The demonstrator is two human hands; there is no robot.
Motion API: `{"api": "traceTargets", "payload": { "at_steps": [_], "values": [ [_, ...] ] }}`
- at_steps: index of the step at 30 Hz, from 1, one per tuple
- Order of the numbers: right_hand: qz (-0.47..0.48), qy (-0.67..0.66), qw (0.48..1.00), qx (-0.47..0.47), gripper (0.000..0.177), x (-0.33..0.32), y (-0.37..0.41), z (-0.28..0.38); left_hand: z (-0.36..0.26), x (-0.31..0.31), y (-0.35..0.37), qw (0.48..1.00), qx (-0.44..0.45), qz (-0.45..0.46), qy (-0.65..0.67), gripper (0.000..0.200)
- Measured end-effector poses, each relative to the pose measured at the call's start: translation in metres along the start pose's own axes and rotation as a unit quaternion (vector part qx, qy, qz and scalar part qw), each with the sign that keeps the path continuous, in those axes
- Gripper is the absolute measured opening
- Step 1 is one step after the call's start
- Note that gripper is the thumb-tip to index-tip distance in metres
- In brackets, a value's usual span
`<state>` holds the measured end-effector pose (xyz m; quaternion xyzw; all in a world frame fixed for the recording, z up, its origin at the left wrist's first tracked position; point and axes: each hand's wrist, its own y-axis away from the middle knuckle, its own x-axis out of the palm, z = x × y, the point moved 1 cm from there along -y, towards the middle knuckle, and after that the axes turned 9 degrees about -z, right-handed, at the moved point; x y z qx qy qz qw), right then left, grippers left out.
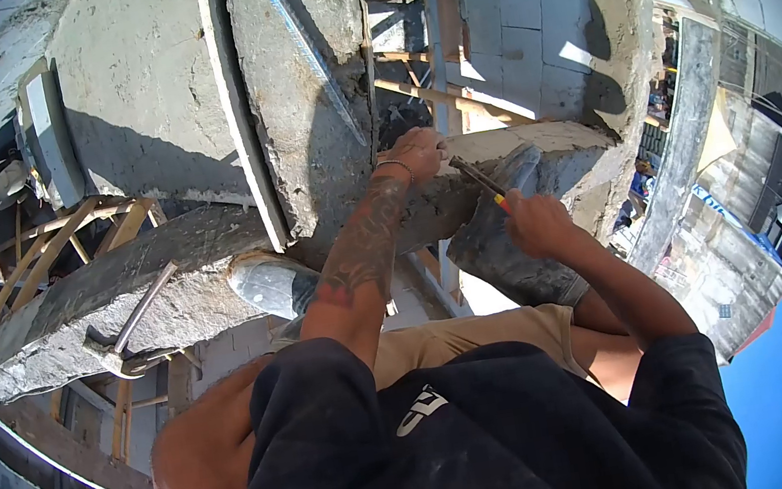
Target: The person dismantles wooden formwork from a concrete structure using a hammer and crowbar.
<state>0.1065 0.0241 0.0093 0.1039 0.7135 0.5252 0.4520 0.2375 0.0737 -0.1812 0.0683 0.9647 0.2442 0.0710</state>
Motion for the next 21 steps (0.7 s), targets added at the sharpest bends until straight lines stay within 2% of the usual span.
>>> {"api": "traceTargets", "payload": {
  "at_steps": [6, 9, 11, 12, 14, 18, 20, 21],
  "values": [
    [0.007, 0.026, 0.999, 0.024, 0.021, 0.001, -0.001, 0.005, -0.001, -0.006, 0.001, 1.0, 0.013, 0.017, -0.007, 0.017],
    [0.007, -0.003, 1.0, 0.027, 0.021, 0.0, -0.002, 0.003, 0.005, -0.003, -0.001, 0.999, 0.046, -0.012, 0.019, 0.016],
    [-0.049, 0.012, 0.999, -0.009, 0.017, 0.002, -0.004, -0.001, 0.008, -0.002, -0.004, 0.999, 0.031, 0.003, -0.021, 0.021],
    [-0.048, 0.012, 0.999, -0.009, 0.017, 0.001, -0.004, -0.003, 0.009, 0.0, -0.004, 0.999, 0.031, 0.003, -0.02, 0.021],
    [-0.059, -0.015, 0.998, 0.004, 0.028, -0.001, -0.004, -0.005, 0.007, -0.002, -0.001, 1.0, 0.026, -0.013, -0.005, 0.021],
    [-0.092, -0.074, 0.991, 0.063, 0.028, -0.005, 0.002, -0.008, -0.005, -0.003, 0.003, 0.999, 0.01, -0.006, 0.04, 0.017],
    [0.021, -0.041, 0.991, 0.122, 0.033, -0.005, 0.001, -0.006, 0.002, 0.0, 0.002, 0.996, 0.068, -0.059, 0.018, 0.018],
    [0.017, -0.043, 0.988, 0.144, 0.033, -0.005, 0.004, -0.003, 0.003, 0.001, 0.002, 0.996, 0.064, -0.055, 0.017, 0.018]
  ]
}}
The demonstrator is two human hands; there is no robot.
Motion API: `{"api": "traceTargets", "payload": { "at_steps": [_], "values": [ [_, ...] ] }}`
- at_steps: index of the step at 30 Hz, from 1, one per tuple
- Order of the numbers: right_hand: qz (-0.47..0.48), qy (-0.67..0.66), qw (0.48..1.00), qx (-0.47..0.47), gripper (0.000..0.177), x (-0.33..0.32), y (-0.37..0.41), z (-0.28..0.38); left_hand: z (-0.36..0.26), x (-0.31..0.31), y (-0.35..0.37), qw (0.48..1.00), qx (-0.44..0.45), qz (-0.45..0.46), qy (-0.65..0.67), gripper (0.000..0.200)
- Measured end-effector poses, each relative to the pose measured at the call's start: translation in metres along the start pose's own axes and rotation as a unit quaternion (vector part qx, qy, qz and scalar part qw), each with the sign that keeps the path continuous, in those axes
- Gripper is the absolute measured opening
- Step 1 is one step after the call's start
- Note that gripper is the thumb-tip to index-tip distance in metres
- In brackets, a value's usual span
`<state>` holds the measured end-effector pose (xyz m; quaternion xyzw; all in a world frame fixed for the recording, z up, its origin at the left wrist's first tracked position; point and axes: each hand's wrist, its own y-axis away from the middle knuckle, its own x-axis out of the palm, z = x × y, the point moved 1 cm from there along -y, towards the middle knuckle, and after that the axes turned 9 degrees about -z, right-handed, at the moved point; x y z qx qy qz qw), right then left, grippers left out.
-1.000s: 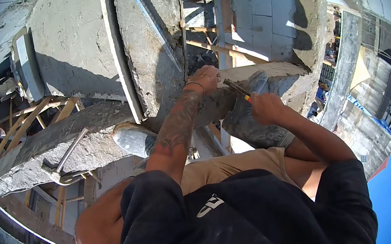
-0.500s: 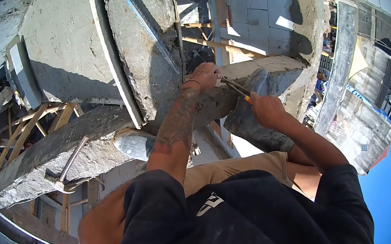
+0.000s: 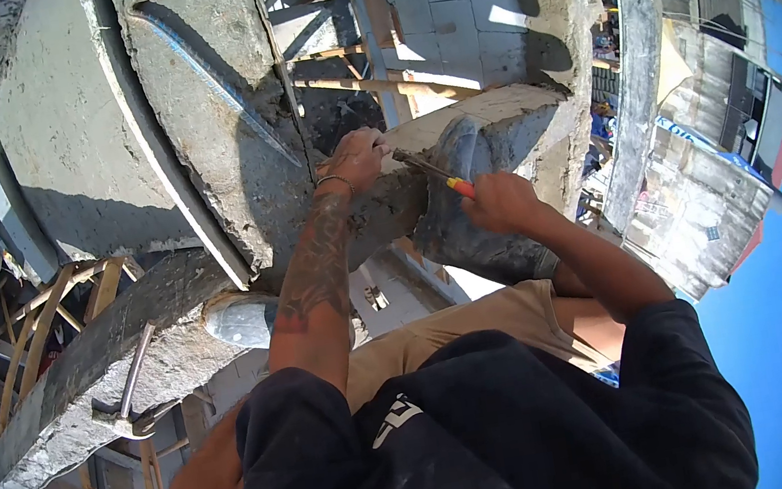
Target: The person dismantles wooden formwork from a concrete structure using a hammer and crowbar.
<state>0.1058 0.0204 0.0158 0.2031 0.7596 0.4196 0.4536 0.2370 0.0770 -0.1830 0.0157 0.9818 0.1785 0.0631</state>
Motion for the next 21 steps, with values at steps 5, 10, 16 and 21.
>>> {"api": "traceTargets", "payload": {
  "at_steps": [5, 10, 16, 21],
  "values": [
    [0.16, -0.165, 0.97, 0.085, 0.048, 0.009, 0.005, 0.009, 0.004, 0.007, 0.002, 1.0, 0.015, 0.001, 0.022, 0.019],
    [0.243, -0.499, 0.811, 0.185, 0.034, 0.054, 0.019, 0.014, -0.004, 0.014, 0.01, 0.999, -0.033, -0.002, 0.009, 0.019],
    [0.317, -0.773, 0.488, 0.254, 0.025, 0.071, 0.037, 0.032, 0.006, 0.031, 0.017, 0.998, -0.059, 0.021, 0.024, 0.021],
    [0.052, -0.128, 0.99, 0.04, 0.03, 0.049, 0.032, -0.002, 0.005, 0.01, 0.025, 0.995, -0.056, 0.017, 0.08, 0.023]
  ]
}}
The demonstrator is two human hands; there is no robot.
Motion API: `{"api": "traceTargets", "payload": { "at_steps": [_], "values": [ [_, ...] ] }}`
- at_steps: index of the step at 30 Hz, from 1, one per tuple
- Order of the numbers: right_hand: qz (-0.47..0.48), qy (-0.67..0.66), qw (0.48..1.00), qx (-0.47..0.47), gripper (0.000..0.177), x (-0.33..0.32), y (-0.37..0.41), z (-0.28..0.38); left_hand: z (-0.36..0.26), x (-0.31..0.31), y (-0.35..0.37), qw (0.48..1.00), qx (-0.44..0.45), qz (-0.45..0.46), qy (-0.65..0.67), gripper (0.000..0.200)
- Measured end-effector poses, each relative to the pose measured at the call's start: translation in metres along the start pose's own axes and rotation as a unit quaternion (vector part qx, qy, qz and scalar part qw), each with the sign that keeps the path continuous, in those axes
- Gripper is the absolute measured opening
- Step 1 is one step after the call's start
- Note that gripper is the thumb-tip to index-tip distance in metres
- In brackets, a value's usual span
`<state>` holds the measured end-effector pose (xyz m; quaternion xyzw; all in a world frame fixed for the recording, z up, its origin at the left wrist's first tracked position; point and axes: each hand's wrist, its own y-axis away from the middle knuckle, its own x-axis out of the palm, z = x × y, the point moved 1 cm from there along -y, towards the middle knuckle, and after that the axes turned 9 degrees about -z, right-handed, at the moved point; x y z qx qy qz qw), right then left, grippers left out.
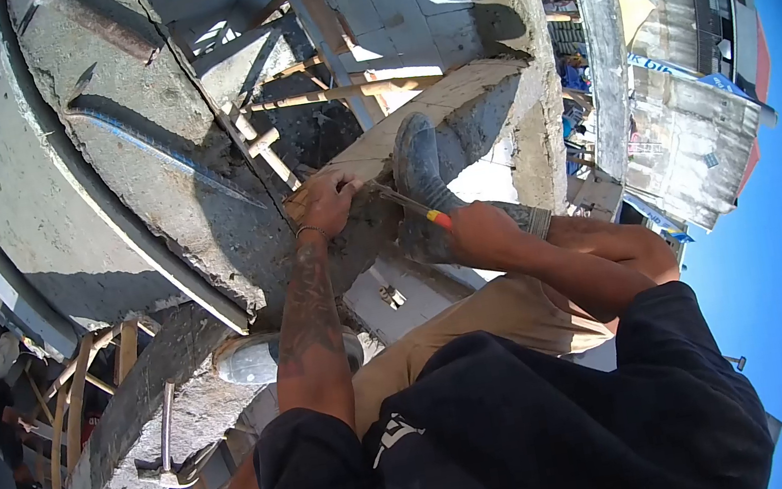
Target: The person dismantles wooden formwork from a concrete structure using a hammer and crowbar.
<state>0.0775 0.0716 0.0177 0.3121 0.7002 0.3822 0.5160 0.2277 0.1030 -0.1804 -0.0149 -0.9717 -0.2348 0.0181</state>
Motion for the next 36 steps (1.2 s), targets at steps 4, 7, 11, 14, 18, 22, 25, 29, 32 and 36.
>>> {"api": "traceTargets", "payload": {
  "at_steps": [4, 7, 11, 14, 18, 22, 25, 29, 32, 36],
  "values": [
    [0.166, -0.386, 0.893, 0.161, 0.022, -0.005, 0.01, 0.01, 0.007, 0.007, -0.003, 0.999, 0.023, 0.011, -0.026, 0.025],
    [0.276, -0.639, 0.675, 0.243, 0.015, 0.015, 0.011, 0.026, -0.001, 0.008, 0.0, 0.997, -0.006, 0.03, -0.065, 0.026],
    [0.258, -0.639, 0.684, 0.241, 0.012, 0.014, 0.013, 0.016, 0.001, 0.008, -0.002, 1.0, -0.009, 0.007, -0.004, 0.025],
    [0.107, -0.404, 0.899, 0.133, 0.02, 0.003, 0.003, 0.009, -0.006, 0.0, -0.011, 1.0, -0.019, 0.018, -0.008, 0.026],
    [0.188, -0.312, 0.928, 0.078, 0.018, -0.009, -0.013, 0.015, -0.009, -0.009, -0.019, 0.999, 0.0, 0.006, -0.049, 0.025],
    [0.159, -0.487, 0.848, 0.137, 0.021, 0.007, -0.013, 0.016, -0.019, -0.026, -0.035, 0.994, -0.03, -0.105, 0.028, 0.024],
    [0.155, -0.49, 0.847, 0.133, 0.028, 0.011, -0.009, 0.015, -0.023, -0.039, -0.043, 0.997, -0.045, -0.056, 0.009, 0.025],
    [0.104, -0.468, 0.865, 0.15, 0.036, 0.002, 0.0, 0.022, -0.028, -0.028, -0.044, 0.989, -0.056, -0.134, 0.015, 0.025],
    [0.13, -0.437, 0.877, 0.154, 0.037, -0.006, -0.001, 0.005, -0.041, -0.034, -0.052, 0.97, -0.096, -0.22, 0.03, 0.021],
    [0.164, -0.38, 0.9, 0.134, 0.031, -0.033, -0.002, -0.007, -0.07, -0.048, -0.055, 0.963, -0.131, -0.229, -0.053, 0.026]
  ]
}}
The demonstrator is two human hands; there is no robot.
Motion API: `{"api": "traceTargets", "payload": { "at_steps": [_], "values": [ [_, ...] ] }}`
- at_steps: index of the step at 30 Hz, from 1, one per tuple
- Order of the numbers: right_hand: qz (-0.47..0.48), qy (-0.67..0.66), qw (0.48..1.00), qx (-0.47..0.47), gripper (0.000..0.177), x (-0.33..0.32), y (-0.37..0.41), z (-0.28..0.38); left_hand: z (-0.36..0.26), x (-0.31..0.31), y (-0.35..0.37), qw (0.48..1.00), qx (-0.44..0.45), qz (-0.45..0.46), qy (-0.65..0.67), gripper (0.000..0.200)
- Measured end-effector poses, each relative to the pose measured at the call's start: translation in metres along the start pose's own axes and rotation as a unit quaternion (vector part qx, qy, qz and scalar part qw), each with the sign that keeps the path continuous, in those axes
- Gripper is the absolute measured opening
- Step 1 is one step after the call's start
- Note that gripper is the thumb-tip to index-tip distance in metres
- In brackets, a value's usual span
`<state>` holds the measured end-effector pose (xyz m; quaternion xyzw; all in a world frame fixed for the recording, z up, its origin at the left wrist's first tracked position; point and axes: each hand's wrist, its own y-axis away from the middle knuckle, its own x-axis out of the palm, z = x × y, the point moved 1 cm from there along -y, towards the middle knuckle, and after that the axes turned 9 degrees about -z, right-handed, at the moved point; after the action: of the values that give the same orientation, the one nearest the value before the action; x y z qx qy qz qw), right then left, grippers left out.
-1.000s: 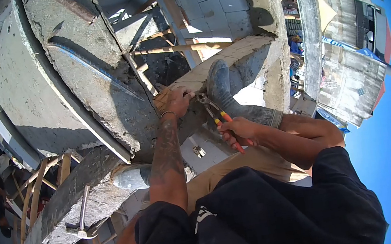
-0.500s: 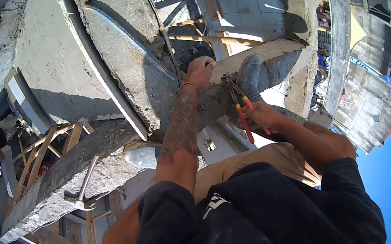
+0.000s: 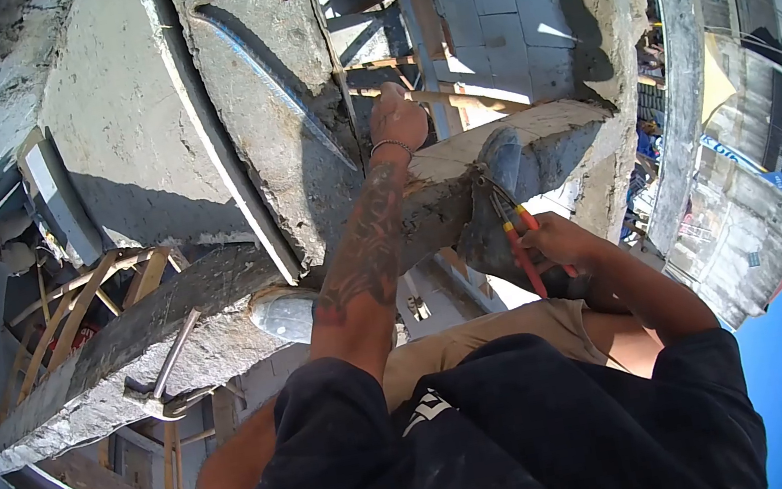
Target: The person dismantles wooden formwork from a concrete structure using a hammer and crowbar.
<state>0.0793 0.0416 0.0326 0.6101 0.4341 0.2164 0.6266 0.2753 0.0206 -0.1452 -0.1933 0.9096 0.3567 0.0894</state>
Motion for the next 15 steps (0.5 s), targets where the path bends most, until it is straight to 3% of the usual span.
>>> {"api": "traceTargets", "payload": {
  "at_steps": [1, 2, 4, 5, 7, 9, 12, 15],
  "values": [
    [0.002, -0.001, 1.0, -0.007, 0.031, -0.009, 0.003, 0.006, -0.009, -0.003, 0.001, 0.998, 0.046, 0.005, -0.052, 0.03],
    [0.046, 0.005, 0.999, 0.012, 0.032, -0.018, 0.004, 0.013, -0.032, -0.011, 0.001, 0.991, 0.021, 0.07, -0.11, 0.045],
    [0.094, -0.007, 0.995, 0.041, 0.032, -0.031, 0.007, 0.031, -0.06, -0.03, -0.005, 0.985, 0.165, 0.025, -0.049, 0.043],
    [0.129, 0.021, 0.99, 0.055, 0.033, -0.039, -0.001, 0.035, -0.075, -0.045, -0.009, 0.981, 0.194, -0.02, 0.019, 0.042],
    [0.166, 0.059, 0.983, 0.048, 0.033, -0.05, -0.012, 0.048, -0.09, -0.078, -0.02, 0.905, 0.333, -0.258, -0.057, 0.038],
    [0.172, 0.059, 0.983, 0.021, 0.031, -0.055, -0.022, 0.055, -0.085, -0.106, -0.03, 0.887, 0.242, -0.354, -0.174, 0.039],
    [0.128, 0.04, 0.99, -0.036, 0.031, -0.059, -0.037, 0.073, -0.062, -0.11, -0.029, 0.897, 0.053, -0.261, -0.353, 0.057],
    [0.1, 0.026, 0.99, -0.092, 0.031, -0.082, -0.042, 0.082, -0.037, -0.089, -0.027, 0.872, 0.07, -0.246, -0.417, 0.074]
  ]
}}
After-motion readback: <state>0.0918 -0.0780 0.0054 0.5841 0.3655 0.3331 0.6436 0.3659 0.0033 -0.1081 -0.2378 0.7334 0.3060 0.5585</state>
